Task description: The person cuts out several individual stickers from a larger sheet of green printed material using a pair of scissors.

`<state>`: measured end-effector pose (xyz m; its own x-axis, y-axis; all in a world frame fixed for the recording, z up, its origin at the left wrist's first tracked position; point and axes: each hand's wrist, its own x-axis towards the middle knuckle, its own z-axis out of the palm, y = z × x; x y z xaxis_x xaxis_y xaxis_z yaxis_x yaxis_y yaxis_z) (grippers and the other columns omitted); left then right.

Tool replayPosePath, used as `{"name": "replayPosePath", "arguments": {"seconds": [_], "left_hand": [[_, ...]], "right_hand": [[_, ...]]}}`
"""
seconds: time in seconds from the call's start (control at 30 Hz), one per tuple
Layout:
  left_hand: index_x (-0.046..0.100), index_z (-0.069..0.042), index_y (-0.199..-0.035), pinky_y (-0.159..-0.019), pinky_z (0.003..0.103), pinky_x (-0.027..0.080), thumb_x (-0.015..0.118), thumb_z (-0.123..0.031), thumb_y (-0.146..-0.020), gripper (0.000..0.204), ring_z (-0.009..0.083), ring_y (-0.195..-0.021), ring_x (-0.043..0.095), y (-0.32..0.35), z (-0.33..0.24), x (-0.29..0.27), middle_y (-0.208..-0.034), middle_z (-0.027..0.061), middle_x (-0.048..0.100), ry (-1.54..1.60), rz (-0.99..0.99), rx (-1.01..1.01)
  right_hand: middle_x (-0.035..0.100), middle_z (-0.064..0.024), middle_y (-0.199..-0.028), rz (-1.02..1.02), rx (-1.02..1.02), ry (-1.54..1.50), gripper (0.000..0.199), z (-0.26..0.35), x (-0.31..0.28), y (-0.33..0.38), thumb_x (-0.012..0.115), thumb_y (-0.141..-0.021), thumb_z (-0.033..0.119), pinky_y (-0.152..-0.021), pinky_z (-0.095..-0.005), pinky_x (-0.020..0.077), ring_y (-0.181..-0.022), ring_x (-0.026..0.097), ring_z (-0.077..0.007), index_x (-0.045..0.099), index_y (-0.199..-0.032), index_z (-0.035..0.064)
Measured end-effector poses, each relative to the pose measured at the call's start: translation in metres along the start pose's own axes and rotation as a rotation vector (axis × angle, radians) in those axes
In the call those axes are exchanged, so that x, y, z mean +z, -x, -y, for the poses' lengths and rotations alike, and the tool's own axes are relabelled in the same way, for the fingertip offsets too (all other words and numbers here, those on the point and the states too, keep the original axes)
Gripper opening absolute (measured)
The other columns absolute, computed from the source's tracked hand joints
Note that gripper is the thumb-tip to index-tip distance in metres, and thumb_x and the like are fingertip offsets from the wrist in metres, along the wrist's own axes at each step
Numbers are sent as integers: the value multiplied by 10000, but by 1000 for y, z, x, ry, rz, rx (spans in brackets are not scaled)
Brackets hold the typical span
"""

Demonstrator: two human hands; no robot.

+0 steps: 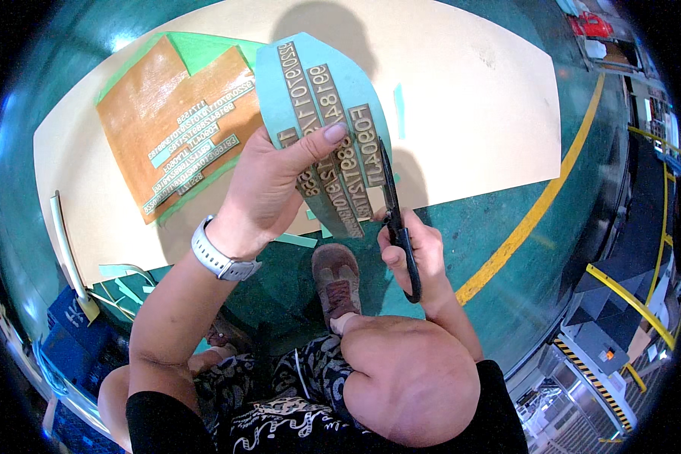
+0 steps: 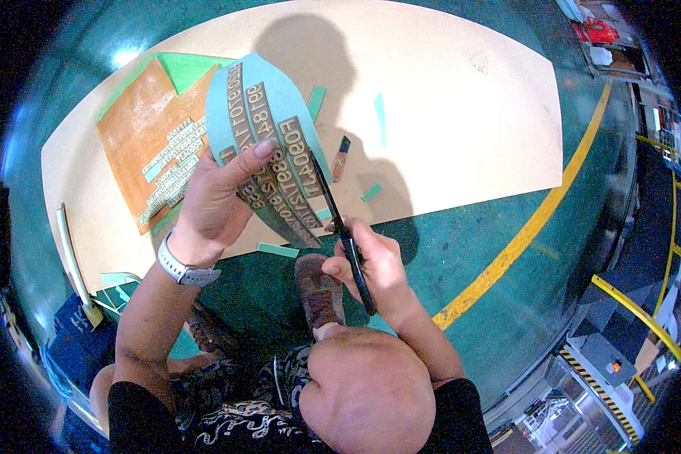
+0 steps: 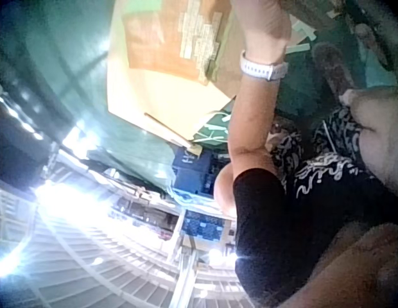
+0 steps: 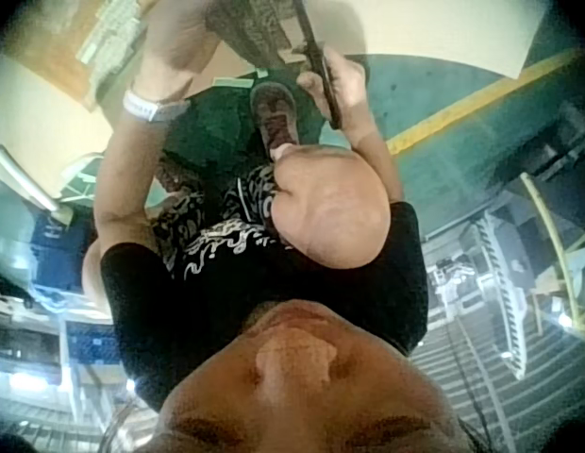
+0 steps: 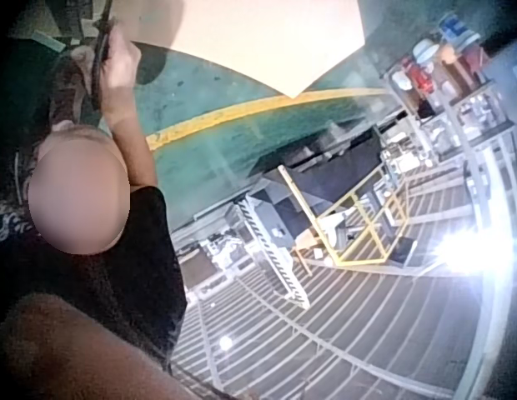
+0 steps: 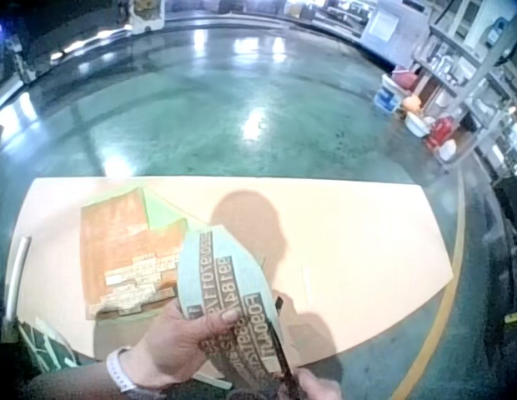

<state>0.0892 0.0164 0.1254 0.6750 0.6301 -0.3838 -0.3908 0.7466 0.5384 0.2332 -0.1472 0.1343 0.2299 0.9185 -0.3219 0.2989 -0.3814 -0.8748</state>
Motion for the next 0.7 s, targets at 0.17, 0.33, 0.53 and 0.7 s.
{"name": "replayPosePath", "arguments": {"seconds": [0.17,0.33,0.53,0.7], "left_hand": [[502,-26,-1156,-845,353,503,602,-35,-841,331,204,-958,609,0,1,3,-1055,105,619,-49,21,22],[583,-11,-1083,-783,292,506,612,-62,-851,240,144,-890,612,1,0,4,-1000,68,642,-97,17,50],[583,-10,-1086,-780,285,502,618,-67,-848,248,139,-886,612,2,1,10,-992,65,645,-71,21,51],[585,-12,-1083,-778,282,501,616,-78,-852,242,135,-883,610,3,4,9,-987,59,646,-77,-5,59]], "right_hand": [[519,-60,-617,-18,-22,-14,580,3,-4,0,677,-752,481,-499,-262,429,-532,511,-134,526,-1008,-16],[523,-77,-625,2,-15,52,590,7,-6,-4,654,-765,506,-501,-272,435,-534,518,-144,523,-996,-21],[531,-78,-614,-24,-3,49,591,5,-7,-1,647,-765,519,-502,-277,445,-521,527,-152,535,-992,-16],[532,-74,-598,-46,12,40,585,0,-5,1,659,-753,515,-503,-273,450,-510,527,-151,551,-1000,-4]]}}
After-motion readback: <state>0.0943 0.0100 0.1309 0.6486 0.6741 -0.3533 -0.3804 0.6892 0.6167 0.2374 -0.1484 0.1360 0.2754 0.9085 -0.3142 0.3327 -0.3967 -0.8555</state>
